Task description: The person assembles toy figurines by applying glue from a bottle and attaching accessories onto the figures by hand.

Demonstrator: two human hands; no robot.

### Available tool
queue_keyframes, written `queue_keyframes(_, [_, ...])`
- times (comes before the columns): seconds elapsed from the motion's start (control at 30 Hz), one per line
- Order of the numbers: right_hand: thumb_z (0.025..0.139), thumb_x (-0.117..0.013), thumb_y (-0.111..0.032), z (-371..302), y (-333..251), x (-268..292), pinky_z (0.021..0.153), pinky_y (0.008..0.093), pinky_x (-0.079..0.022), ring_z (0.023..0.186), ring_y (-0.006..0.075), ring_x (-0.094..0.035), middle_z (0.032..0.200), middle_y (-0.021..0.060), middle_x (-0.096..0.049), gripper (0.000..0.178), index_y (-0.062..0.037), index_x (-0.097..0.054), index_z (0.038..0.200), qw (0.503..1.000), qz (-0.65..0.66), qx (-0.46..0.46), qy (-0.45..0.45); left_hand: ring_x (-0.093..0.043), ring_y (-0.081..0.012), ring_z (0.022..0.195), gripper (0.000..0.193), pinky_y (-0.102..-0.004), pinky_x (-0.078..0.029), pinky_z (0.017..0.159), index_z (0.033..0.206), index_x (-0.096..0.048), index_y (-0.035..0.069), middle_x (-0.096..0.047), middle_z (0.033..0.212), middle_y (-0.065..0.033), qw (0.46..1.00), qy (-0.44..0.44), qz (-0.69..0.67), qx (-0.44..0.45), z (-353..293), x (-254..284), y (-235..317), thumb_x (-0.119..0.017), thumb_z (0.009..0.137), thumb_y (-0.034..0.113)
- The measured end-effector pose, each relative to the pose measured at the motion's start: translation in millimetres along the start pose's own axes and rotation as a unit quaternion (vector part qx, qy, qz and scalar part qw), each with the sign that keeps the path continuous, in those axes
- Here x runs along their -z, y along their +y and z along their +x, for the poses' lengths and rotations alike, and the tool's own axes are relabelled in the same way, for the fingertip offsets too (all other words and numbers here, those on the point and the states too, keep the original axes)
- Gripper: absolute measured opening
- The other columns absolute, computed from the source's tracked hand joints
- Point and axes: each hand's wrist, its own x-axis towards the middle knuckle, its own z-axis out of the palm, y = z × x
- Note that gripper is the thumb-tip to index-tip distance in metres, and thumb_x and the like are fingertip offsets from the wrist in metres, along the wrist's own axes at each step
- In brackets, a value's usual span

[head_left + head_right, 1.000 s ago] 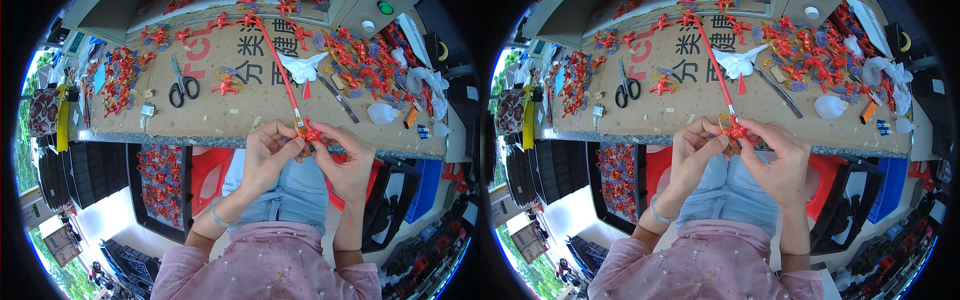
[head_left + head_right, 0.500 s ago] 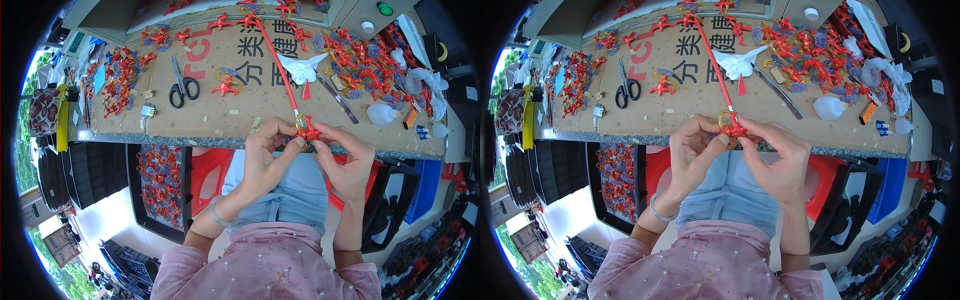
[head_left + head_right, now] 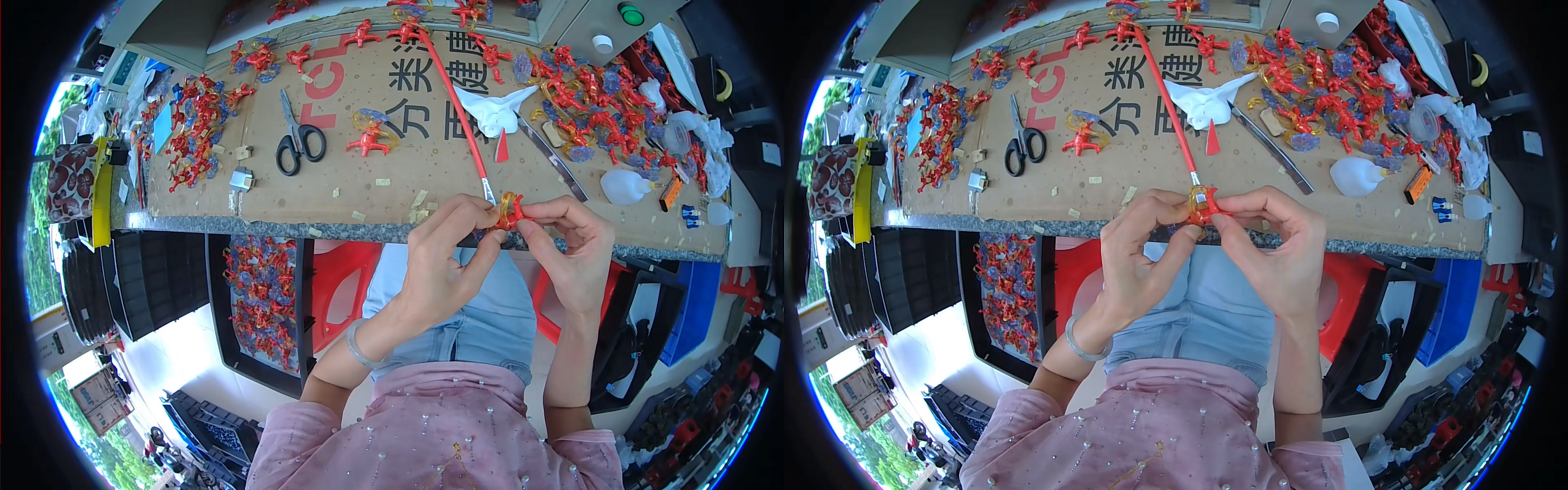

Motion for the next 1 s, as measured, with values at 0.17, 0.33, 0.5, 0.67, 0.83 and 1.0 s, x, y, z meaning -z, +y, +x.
queue_keyframes(0.17, [0.083,-0.059,0.004,-1.3,-1.9,3.2,0.072,0.0222,-0.048,0.079,0.0088,-0.062,0.087,0.0081,-0.069,0.015,0.0054,-0.068,0.095,1.000,0.021,-0.010,-0.012,-0.063,-0.0138,0.081,0.013,-0.0259,-0.050,0.072,0.092,-0.057,-0.004,-0.063,0.093,-0.0111,0.976,0.003,-0.174,0.129,-2.3,-2.3,-5.0,-0.063,0.082,-0.006])
queue_keyframes(0.33, [0.087,-0.053,0.002,-0.4,-0.2,2.5,0.071,0.0236,-0.049,0.077,0.0099,-0.062,0.088,0.0090,-0.069,0.018,0.0060,-0.068,0.098,1.000,0.024,0.003,-0.018,-0.060,-0.0098,0.087,0.012,-0.0255,-0.049,0.078,0.096,-0.053,-0.003,-0.062,0.094,-0.0075,0.949,-0.023,-0.251,0.188,-2.8,1.7,-7.0,-0.060,0.086,-0.004])
queue_keyframes(0.5, [0.087,-0.057,-0.002,13.4,4.9,4.3,0.067,0.0239,-0.048,0.071,0.0099,-0.062,0.084,0.0082,-0.069,0.016,0.0026,-0.068,0.098,0.986,-0.125,0.021,0.108,-0.064,-0.0156,0.088,0.016,-0.0265,-0.053,0.073,0.103,-0.049,-0.004,-0.062,0.101,-0.0137,0.952,-0.019,-0.254,0.173,-6.1,7.1,-12.8,-0.055,0.088,-0.004])
queue_keyframes(0.67, [0.084,-0.062,-0.003,39.1,1.9,3.8,0.060,0.0273,-0.047,0.063,0.0132,-0.060,0.076,0.0098,-0.067,0.013,0.0002,-0.068,0.095,0.946,-0.301,0.052,0.109,-0.064,-0.0171,0.092,0.026,-0.0264,-0.052,0.076,0.113,-0.048,-0.005,-0.060,0.107,-0.0143,0.945,0.025,-0.271,0.184,-5.0,20.1,-9.2,-0.055,0.088,-0.004])
queue_keyframes(0.83, [0.082,-0.065,-0.005,49.8,8.0,-23.0,0.057,0.0310,-0.046,0.060,0.0169,-0.059,0.075,0.0113,-0.065,0.010,0.0010,-0.067,0.090,0.951,-0.301,0.044,0.056,-0.063,-0.0180,0.097,0.040,-0.0263,-0.051,0.082,0.125,-0.045,-0.006,-0.059,0.110,-0.0134,0.955,0.043,-0.238,0.174,-12.7,31.4,-21.3,-0.056,0.087,-0.005])
queue_keyframes(1.0, [0.080,-0.069,-0.010,58.5,16.1,-39.6,0.058,0.0334,-0.046,0.060,0.0199,-0.058,0.074,0.0119,-0.063,0.015,0.0036,-0.064,0.084,0.920,-0.369,0.050,0.122,-0.063,-0.0178,0.098,0.038,-0.0269,-0.051,0.084,0.124,-0.046,-0.006,-0.059,0.111,-0.0129,0.964,0.039,-0.209,0.162,-12.9,34.4,-22.0,-0.056,0.087,-0.006])
